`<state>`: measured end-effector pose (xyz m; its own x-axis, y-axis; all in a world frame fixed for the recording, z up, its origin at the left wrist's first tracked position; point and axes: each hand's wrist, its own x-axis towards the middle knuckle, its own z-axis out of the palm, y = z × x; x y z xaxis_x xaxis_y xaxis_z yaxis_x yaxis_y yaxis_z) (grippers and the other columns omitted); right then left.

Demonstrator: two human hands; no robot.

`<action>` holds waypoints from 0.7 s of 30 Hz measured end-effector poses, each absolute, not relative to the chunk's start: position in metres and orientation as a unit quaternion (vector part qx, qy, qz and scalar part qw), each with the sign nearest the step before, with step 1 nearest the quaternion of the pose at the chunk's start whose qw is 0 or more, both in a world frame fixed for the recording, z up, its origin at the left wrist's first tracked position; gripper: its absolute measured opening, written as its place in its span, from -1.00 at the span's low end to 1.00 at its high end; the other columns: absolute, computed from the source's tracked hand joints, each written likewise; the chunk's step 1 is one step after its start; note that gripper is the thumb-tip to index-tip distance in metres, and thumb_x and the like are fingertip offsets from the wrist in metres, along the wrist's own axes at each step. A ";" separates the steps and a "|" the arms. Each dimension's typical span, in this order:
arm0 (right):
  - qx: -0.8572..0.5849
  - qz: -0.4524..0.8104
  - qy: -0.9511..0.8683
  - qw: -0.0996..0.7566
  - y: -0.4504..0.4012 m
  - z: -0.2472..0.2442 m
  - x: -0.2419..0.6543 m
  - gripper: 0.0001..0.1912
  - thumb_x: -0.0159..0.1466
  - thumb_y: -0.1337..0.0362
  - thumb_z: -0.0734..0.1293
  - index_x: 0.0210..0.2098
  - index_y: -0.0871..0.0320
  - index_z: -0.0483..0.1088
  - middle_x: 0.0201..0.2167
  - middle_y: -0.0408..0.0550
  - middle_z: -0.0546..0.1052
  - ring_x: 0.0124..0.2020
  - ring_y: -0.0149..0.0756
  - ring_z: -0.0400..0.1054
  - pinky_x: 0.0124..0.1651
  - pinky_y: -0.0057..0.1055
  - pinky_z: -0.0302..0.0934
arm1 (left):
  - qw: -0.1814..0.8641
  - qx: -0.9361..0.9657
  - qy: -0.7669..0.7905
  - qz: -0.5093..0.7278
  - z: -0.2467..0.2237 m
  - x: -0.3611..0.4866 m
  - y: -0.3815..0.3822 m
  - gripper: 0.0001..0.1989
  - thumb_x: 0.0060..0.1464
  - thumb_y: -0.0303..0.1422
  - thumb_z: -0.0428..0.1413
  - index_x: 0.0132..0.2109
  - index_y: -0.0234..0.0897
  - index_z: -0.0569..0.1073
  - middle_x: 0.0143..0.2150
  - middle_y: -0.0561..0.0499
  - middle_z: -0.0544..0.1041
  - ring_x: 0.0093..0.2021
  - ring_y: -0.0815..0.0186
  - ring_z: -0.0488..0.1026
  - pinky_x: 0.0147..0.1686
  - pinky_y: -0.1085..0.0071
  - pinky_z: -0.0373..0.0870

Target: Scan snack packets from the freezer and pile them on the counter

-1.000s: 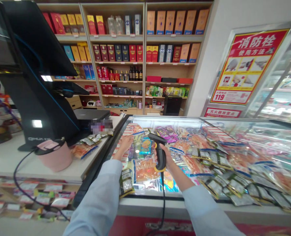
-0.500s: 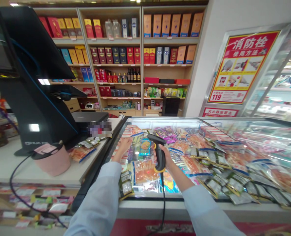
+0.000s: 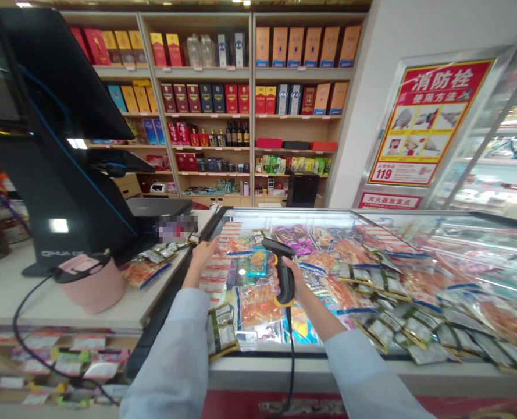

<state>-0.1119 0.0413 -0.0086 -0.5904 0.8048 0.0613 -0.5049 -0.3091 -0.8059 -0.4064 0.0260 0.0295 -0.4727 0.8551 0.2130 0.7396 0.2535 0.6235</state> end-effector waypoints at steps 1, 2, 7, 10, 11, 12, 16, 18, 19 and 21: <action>-0.180 0.788 -0.418 0.415 0.041 -0.008 -0.112 -0.59 0.13 -0.05 0.37 -0.27 0.18 0.41 -0.63 -0.18 0.43 -0.72 -0.41 0.27 -0.70 -0.50 0.21 | 0.065 0.486 0.813 0.316 0.033 -0.409 0.021 -0.32 0.14 0.06 -0.26 -0.47 -0.31 0.55 -0.36 -0.24 0.59 -0.15 -0.02 0.51 -0.05 0.16 0.30; -0.181 0.786 -0.420 0.416 0.040 -0.008 -0.112 -0.59 0.12 -0.06 0.37 -0.28 0.18 0.42 -0.64 -0.18 0.43 -0.72 -0.42 0.27 -0.70 -0.50 0.21 | 0.045 0.463 0.836 0.292 0.036 -0.410 0.017 -0.32 0.14 0.07 -0.26 -0.45 -0.32 0.56 -0.32 -0.29 0.59 -0.12 -0.07 0.50 -0.05 0.12 0.30; -0.201 0.786 -0.421 0.406 0.038 -0.003 -0.112 -0.59 0.10 -0.06 0.38 -0.32 0.18 0.43 -0.67 -0.17 0.43 -0.73 -0.41 0.26 -0.71 -0.50 0.20 | 0.044 0.405 0.882 0.238 0.037 -0.389 0.014 -0.22 0.06 0.20 -0.14 -0.01 -0.46 0.44 -0.09 -0.43 0.52 -0.04 -0.17 0.47 -0.12 0.08 0.34; -0.204 0.787 -0.421 0.402 0.036 0.000 -0.111 -0.59 0.09 -0.08 0.38 -0.35 0.17 0.43 -0.67 -0.17 0.43 -0.74 -0.41 0.27 -0.71 -0.51 0.20 | -0.027 0.452 0.859 0.240 0.026 -0.373 0.020 -0.11 0.00 0.20 -0.02 0.22 -0.46 0.22 0.13 -0.49 0.35 0.07 -0.16 0.40 -0.05 0.07 0.32; -0.203 0.788 -0.421 0.401 0.035 0.001 -0.111 -0.60 0.09 -0.07 0.38 -0.36 0.16 0.42 -0.67 -0.17 0.43 -0.74 -0.41 0.27 -0.71 -0.51 0.20 | -0.054 0.483 0.840 0.240 0.021 -0.370 0.022 -0.13 0.01 0.17 0.00 0.27 -0.39 0.17 0.21 -0.46 0.28 0.14 -0.15 0.34 0.00 0.06 0.29; -0.201 0.789 -0.422 0.400 0.035 0.002 -0.111 -0.60 0.09 -0.07 0.38 -0.36 0.16 0.42 -0.68 -0.17 0.43 -0.73 -0.41 0.27 -0.71 -0.51 0.20 | -0.063 0.513 0.824 0.234 0.016 -0.368 0.024 -0.17 0.03 0.14 0.00 0.29 -0.30 0.15 0.27 -0.41 0.22 0.21 -0.14 0.27 0.06 0.04 0.25; -0.198 0.787 -0.422 0.405 0.035 0.001 -0.112 -0.60 0.09 -0.07 0.38 -0.36 0.16 0.42 -0.68 -0.18 0.42 -0.73 -0.42 0.27 -0.71 -0.51 0.19 | 0.029 0.574 0.799 0.177 -0.003 -0.368 0.033 -0.29 0.11 0.09 -0.06 0.32 -0.13 0.14 0.35 -0.23 0.17 0.35 -0.10 0.04 0.21 -0.07 0.05; -0.201 0.784 -0.420 0.410 0.036 0.000 -0.112 -0.59 0.07 -0.08 0.39 -0.35 0.16 0.42 -0.68 -0.19 0.41 -0.74 -0.42 0.26 -0.71 -0.51 0.19 | 0.033 0.574 0.799 0.176 -0.008 -0.370 0.035 -0.24 0.10 0.11 -0.08 0.34 -0.16 0.10 0.38 -0.25 0.11 0.37 -0.11 0.00 0.23 -0.09 -0.01; -0.203 0.784 -0.420 0.410 0.037 -0.001 -0.112 -0.59 0.07 -0.08 0.39 -0.35 0.16 0.42 -0.67 -0.19 0.41 -0.74 -0.42 0.26 -0.71 -0.51 0.20 | 0.017 0.569 0.802 0.183 -0.009 -0.370 0.035 -0.19 0.08 0.14 -0.06 0.35 -0.21 0.07 0.39 -0.29 0.06 0.37 -0.12 -0.01 0.23 -0.09 -0.02; -0.203 0.783 -0.421 0.411 0.038 -0.002 -0.111 -0.58 0.08 -0.07 0.39 -0.34 0.17 0.43 -0.66 -0.19 0.42 -0.73 -0.42 0.26 -0.71 -0.51 0.20 | -0.017 0.540 0.817 0.199 -0.007 -0.372 0.035 -0.03 -0.03 0.20 0.00 0.35 -0.35 0.03 0.37 -0.41 0.05 0.34 -0.15 0.05 0.23 -0.03 0.02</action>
